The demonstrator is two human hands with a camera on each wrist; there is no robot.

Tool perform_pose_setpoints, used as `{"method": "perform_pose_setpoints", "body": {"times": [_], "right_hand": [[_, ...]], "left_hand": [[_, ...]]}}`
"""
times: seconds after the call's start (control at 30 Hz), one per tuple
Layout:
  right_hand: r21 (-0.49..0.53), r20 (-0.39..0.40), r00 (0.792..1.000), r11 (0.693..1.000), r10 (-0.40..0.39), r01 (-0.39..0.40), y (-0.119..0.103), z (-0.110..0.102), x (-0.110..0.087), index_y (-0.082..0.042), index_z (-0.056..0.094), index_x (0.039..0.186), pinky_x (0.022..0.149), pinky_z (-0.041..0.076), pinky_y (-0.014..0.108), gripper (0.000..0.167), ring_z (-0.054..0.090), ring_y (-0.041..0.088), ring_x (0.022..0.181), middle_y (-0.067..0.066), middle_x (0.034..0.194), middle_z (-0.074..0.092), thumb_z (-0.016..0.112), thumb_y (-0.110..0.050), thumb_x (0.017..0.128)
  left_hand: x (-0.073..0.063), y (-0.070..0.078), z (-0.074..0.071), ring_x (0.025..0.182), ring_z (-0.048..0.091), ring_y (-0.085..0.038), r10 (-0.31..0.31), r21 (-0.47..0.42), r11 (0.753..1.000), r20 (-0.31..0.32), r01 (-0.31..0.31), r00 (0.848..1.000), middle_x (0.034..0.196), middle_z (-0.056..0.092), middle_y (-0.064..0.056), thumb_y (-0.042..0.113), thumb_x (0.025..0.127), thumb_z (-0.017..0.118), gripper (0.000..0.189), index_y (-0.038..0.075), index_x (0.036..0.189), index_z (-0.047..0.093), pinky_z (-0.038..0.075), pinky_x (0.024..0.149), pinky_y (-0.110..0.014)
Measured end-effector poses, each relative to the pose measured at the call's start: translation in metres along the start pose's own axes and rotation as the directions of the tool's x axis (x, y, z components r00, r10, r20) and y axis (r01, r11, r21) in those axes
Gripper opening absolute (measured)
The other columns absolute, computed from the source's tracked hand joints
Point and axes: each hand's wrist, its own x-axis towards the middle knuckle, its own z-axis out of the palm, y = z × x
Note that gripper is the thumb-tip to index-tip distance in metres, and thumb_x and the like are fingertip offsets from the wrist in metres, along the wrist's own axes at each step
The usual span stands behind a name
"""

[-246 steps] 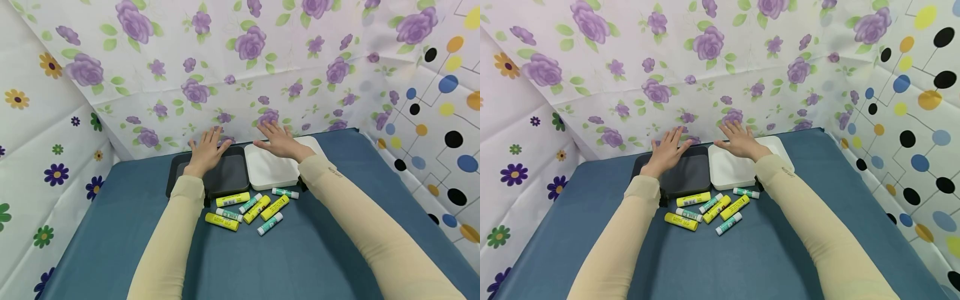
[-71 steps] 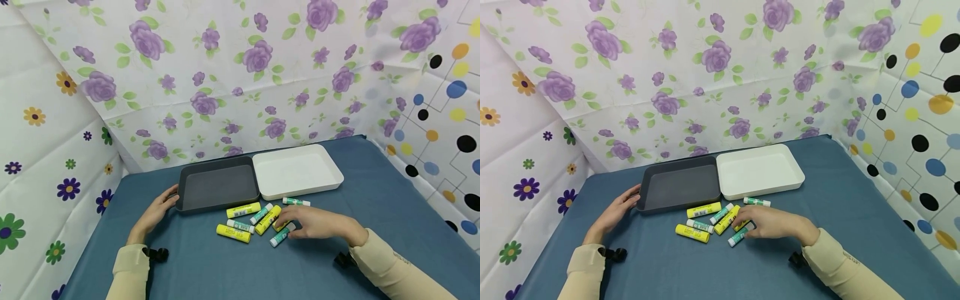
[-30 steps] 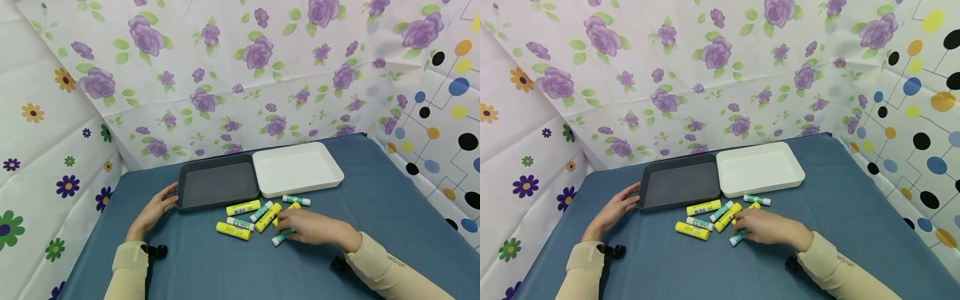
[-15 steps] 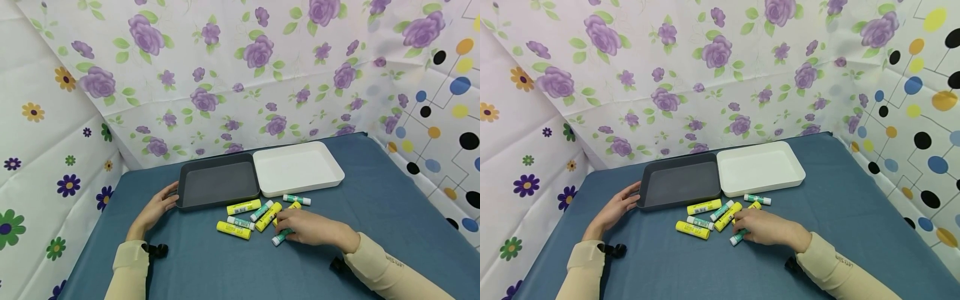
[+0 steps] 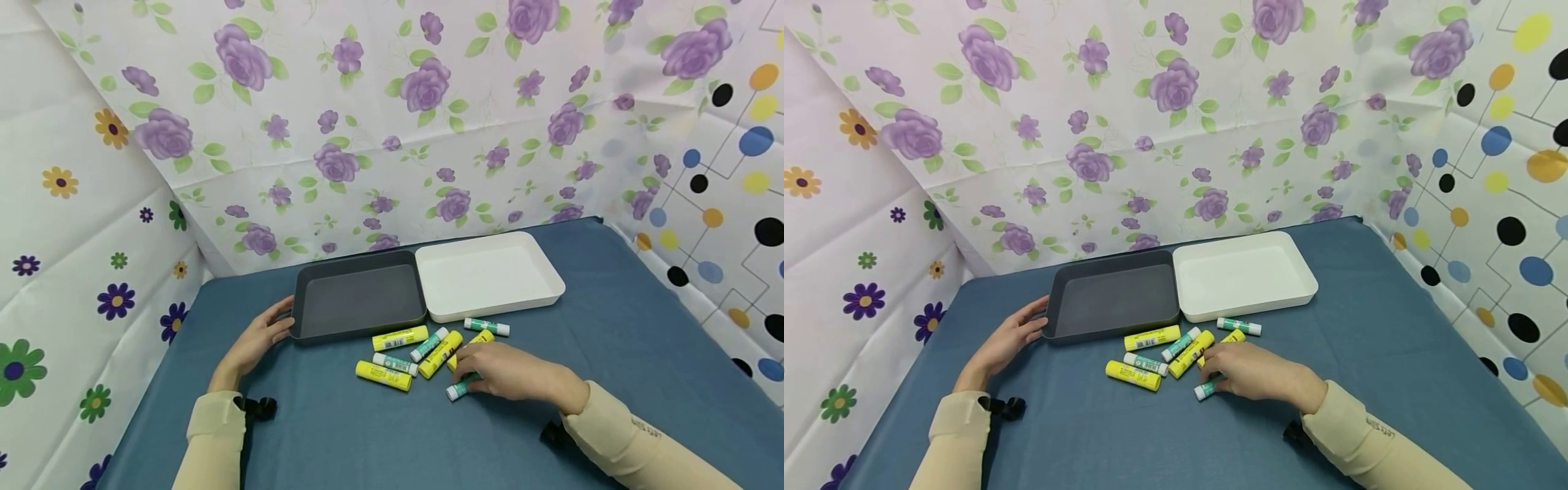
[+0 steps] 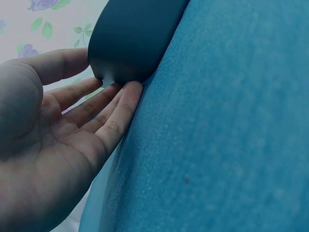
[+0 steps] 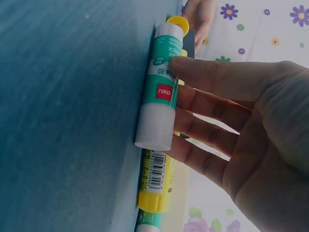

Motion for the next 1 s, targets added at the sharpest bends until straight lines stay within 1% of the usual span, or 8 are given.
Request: {"method": "perform_pose_setpoints", "body": {"times": [0.1,0.3,0.4,0.47,0.53,0.63,0.83,1.0], "right_hand": [[0.009,0.02,1.0,1.0,0.011,-0.011,0.0,-0.003,-0.001,-0.019,0.081,0.112,0.087,0.058,0.029,0.019,0.062,0.003,0.098,-0.011,0.105,0.067,0.08,-0.014,0.094],[0.03,0.06,0.997,0.999,0.042,-0.044,0.001,-0.006,-0.002,-0.019,0.079,0.118,0.094,0.058,0.034,0.026,0.064,0.006,0.107,-0.011,0.114,0.069,0.079,-0.01,0.093],[0.105,0.068,0.996,0.992,0.056,-0.063,0.004,-0.008,-0.002,-0.019,0.078,0.12,0.095,0.057,0.033,0.027,0.063,0.004,0.108,-0.013,0.115,0.069,0.078,-0.01,0.094],[0.178,0.061,0.997,0.982,0.056,-0.066,0.006,-0.01,-0.003,-0.018,0.078,0.121,0.092,0.058,0.033,0.027,0.063,0.003,0.105,-0.013,0.115,0.07,0.077,-0.01,0.095],[0.255,0.048,0.997,0.965,0.053,-0.064,0.008,-0.013,-0.004,-0.017,0.078,0.122,0.089,0.058,0.032,0.027,0.062,0.004,0.101,-0.012,0.115,0.07,0.077,-0.011,0.096],[0.322,0.024,0.998,0.945,0.051,-0.056,0.011,-0.018,-0.006,-0.017,0.077,0.123,0.084,0.058,0.031,0.027,0.061,0.005,0.095,-0.011,0.114,0.07,0.076,-0.011,0.096],[0.373,0.011,0.998,0.925,0.069,-0.068,0.015,-0.021,-0.008,-0.017,0.077,0.122,0.082,0.058,0.031,0.026,0.06,0.006,0.093,-0.011,0.113,0.071,0.076,-0.014,0.097],[0.41,-0.009,0.998,0.91,0.063,-0.054,0.017,-0.021,-0.006,-0.018,0.077,0.124,0.08,0.058,0.028,0.026,0.061,0.007,0.091,-0.009,0.113,0.071,0.075,-0.014,0.098]], "left_hand": [[0.001,-0.001,0.0,0.153,0.025,-0.044,0.0,0.0,1.0,0.0,0.0,1.0,0.17,0.017,-0.023,0.022,0.112,0.052,0.067,0.011,0.168,0.018,0.027,0.123,-0.062],[0.001,0.0,0.0,0.154,0.025,-0.044,-0.015,0.004,1.0,-0.008,0.015,1.0,0.17,0.016,-0.023,0.023,0.112,0.053,0.068,0.012,0.168,0.017,0.027,0.123,-0.062],[0.001,0.0,0.0,0.154,0.024,-0.043,-0.02,0.0,1.0,-0.01,0.02,1.0,0.17,0.016,-0.023,0.023,0.112,0.053,0.068,0.012,0.168,0.017,0.027,0.123,-0.062],[0.001,0.001,0.0,0.154,0.025,-0.043,-0.021,-0.001,1.0,-0.01,0.021,1.0,0.17,0.016,-0.023,0.023,0.112,0.053,0.068,0.012,0.168,0.017,0.027,0.123,-0.062],[0.001,0.001,0.0,0.154,0.025,-0.043,-0.02,-0.002,1.0,-0.011,0.02,1.0,0.17,0.016,-0.023,0.022,0.112,0.053,0.068,0.012,0.168,0.017,0.027,0.123,-0.062],[0.0,0.0,0.0,0.153,0.026,-0.043,-0.015,-0.004,1.0,-0.011,0.015,1.0,0.17,0.017,-0.023,0.021,0.112,0.052,0.067,0.011,0.168,0.018,0.028,0.123,-0.061],[0.001,-0.001,0.001,0.152,0.028,-0.043,-0.007,-0.009,1.0,-0.013,0.007,1.0,0.17,0.018,-0.022,0.022,0.112,0.052,0.066,0.012,0.168,0.019,0.03,0.122,-0.062],[0.001,-0.001,0.0,0.152,0.028,-0.043,-0.011,-0.016,1.0,-0.019,0.011,1.0,0.169,0.019,-0.022,0.021,0.112,0.052,0.066,0.012,0.168,0.019,0.03,0.122,-0.062]]}}
